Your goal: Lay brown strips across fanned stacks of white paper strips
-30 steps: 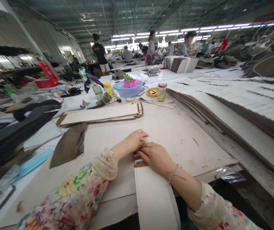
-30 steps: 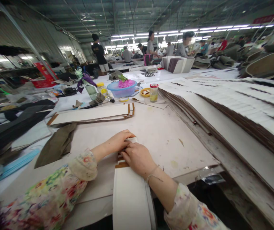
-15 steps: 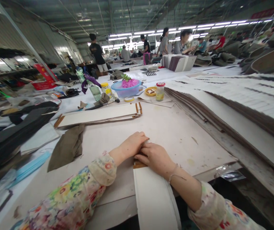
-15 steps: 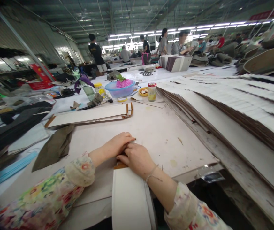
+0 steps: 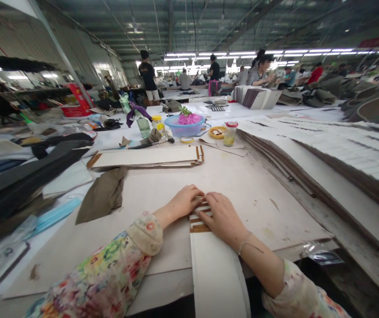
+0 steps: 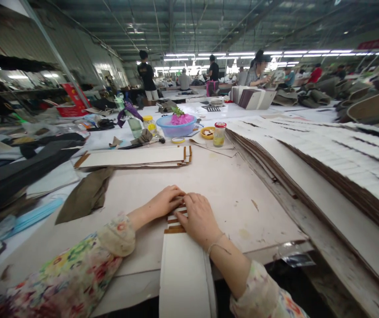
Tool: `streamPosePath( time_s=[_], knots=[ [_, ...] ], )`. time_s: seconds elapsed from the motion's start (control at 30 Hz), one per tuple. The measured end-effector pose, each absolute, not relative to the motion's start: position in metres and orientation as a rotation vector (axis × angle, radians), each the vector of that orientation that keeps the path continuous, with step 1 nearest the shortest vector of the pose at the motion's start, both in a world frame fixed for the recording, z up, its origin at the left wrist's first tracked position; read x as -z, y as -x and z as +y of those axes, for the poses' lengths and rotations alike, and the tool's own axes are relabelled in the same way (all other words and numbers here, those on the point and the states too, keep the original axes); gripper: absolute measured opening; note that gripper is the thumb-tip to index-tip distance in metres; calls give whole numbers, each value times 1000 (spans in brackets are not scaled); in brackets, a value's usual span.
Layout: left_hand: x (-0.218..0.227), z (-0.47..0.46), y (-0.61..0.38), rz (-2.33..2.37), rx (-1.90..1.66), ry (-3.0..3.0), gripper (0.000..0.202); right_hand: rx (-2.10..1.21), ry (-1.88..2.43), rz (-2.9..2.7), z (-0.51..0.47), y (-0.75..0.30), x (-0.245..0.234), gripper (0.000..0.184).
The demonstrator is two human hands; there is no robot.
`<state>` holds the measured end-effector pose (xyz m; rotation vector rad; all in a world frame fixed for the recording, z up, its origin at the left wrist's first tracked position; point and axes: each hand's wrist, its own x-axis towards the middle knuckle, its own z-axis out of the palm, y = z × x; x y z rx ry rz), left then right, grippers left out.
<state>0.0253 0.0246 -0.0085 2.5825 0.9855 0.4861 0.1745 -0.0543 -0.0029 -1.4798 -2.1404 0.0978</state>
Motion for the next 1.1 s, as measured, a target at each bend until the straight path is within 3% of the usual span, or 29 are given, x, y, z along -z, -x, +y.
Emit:
streamPosePath(
  time_s=[0.13,0.23,0.7,1.1],
  knots=[
    [13,25,-12,1056,-548,-2526,23,-29,1581,-2160,-48,-176,9,56],
    [14,24,-9,1056,-570,-2510,22,-43,1609,-2228,-39,-177,12,62],
    [12,21,-12,1023,-556,-2529,8,-84,1530,-2411,-29,-171,1,39],
    [14,23,10,1019,-584,-2516,18,-113,1450,-2435,-30,-171,2,38]
  ],
)
